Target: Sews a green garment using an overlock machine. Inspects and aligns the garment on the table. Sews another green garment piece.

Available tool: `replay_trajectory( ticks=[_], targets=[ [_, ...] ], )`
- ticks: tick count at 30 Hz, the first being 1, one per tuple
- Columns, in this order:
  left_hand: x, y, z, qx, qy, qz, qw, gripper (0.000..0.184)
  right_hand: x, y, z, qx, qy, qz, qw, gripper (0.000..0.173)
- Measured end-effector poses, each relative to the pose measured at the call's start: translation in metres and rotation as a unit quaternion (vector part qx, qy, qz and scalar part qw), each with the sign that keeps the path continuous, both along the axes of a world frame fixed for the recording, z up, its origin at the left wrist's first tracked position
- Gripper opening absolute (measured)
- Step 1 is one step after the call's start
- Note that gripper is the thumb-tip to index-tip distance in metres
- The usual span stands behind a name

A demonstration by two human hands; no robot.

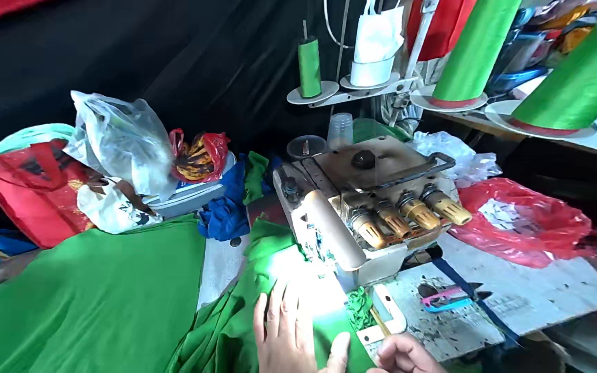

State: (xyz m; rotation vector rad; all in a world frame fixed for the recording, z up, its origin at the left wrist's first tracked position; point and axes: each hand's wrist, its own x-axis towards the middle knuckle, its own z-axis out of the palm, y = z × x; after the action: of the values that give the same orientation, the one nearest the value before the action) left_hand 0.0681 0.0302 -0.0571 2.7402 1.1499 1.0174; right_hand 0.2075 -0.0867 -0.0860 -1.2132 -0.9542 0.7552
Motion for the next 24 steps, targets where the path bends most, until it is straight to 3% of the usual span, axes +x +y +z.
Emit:
replay_trajectory(
  ticks=[5,8,12,20,24],
  targets=[
    [-0.001,0.025,0.018,-0.052,-0.004,-0.018,0.998,0.074,-0.001,0.019,0.014,0.006,0.023,-0.009,1.0,0.022],
    [-0.002,0.045,0.03,-0.098,-0.009,-0.06,0.993,0.065,-0.002,0.034,0.027,0.002,-0.024,-0.037,0.999,0.02],
    [-0.004,0.081,0.023,-0.079,-0.018,-0.112,0.99,0.059,0.002,0.055,0.034,0.013,-0.097,-0.036,0.995,0.024],
    [-0.001,0.132,0.03,-0.062,0.007,-0.119,0.991,0.046,0.004,0.069,0.045,-0.022,-0.108,-0.05,0.993,0.018],
    [0.001,0.156,0.033,-0.043,0.004,-0.127,0.991,0.045,-0.001,0.054,0.038,-0.038,-0.105,-0.047,0.993,0.026]
  ],
)
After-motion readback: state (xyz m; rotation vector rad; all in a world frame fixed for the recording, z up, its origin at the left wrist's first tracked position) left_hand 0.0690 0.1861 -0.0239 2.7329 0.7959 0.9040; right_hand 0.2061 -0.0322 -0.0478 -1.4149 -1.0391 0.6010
